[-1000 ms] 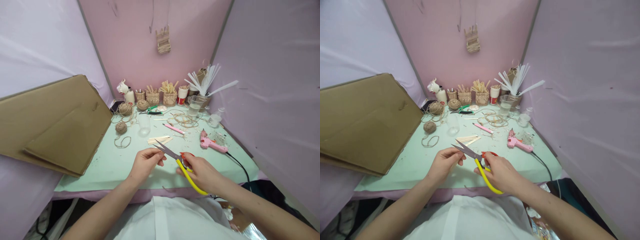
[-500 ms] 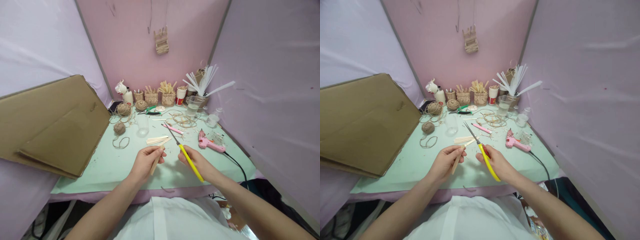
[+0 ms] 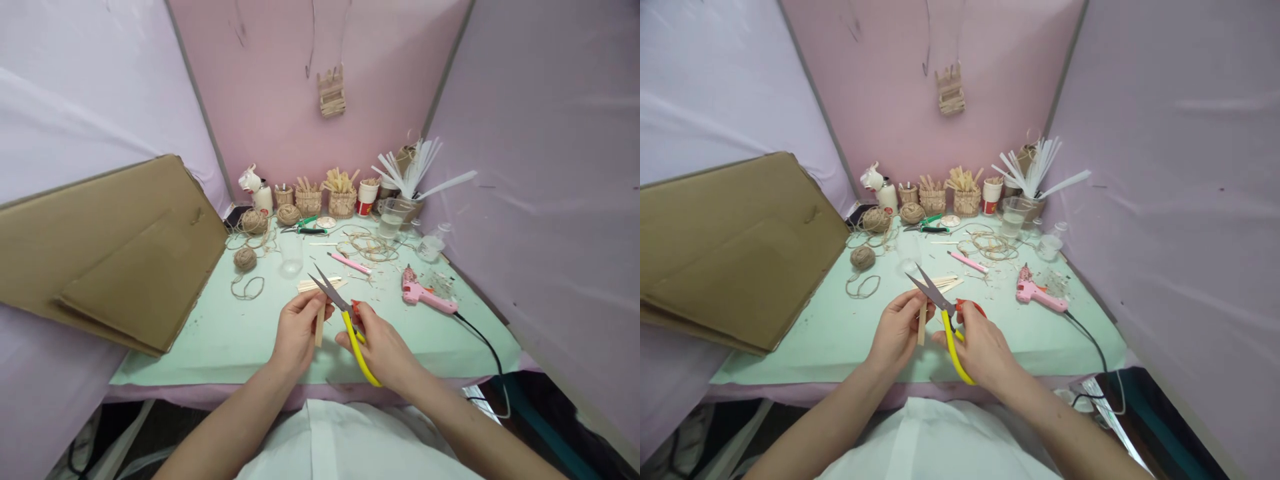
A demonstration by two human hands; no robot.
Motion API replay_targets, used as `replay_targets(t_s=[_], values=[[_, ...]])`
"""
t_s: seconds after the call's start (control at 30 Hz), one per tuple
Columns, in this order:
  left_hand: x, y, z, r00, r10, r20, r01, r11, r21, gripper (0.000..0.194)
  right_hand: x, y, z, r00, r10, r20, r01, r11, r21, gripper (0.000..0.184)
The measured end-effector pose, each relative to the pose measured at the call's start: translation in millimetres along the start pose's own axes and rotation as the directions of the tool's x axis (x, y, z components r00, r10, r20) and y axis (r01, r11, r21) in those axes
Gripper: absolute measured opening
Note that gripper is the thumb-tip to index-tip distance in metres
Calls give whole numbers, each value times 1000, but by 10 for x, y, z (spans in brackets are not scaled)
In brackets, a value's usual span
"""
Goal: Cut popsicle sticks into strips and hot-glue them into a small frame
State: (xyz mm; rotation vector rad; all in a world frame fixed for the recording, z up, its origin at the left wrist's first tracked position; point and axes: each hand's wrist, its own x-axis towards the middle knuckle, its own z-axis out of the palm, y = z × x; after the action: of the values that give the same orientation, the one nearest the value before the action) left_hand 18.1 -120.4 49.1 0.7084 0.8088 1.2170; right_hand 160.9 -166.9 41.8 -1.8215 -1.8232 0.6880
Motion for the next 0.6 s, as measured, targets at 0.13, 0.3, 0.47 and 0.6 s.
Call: replay_targets(t_s=[0.13,0.3,0.47,0.6], values=[[-13,-19,1,1000,15,-16,-15,1000,-2,14,-7,-32,7,1000,17,-8,-17,1000,-11,25],[-30,-60,7,999,9,-34,-10,1000,-27,14,-17,-43,22,999,19,-28,-19,1000,-18,24],[-32,-95,8,999,6,-33,-7,999,-41,16,-26,-57,25,999,27,-29,-28,999,-46,22],[-21,-125,-9,1000,15,-16,-15,999,-45,15,-26,-74,17,999,46,-19,-47,997,-60,23]])
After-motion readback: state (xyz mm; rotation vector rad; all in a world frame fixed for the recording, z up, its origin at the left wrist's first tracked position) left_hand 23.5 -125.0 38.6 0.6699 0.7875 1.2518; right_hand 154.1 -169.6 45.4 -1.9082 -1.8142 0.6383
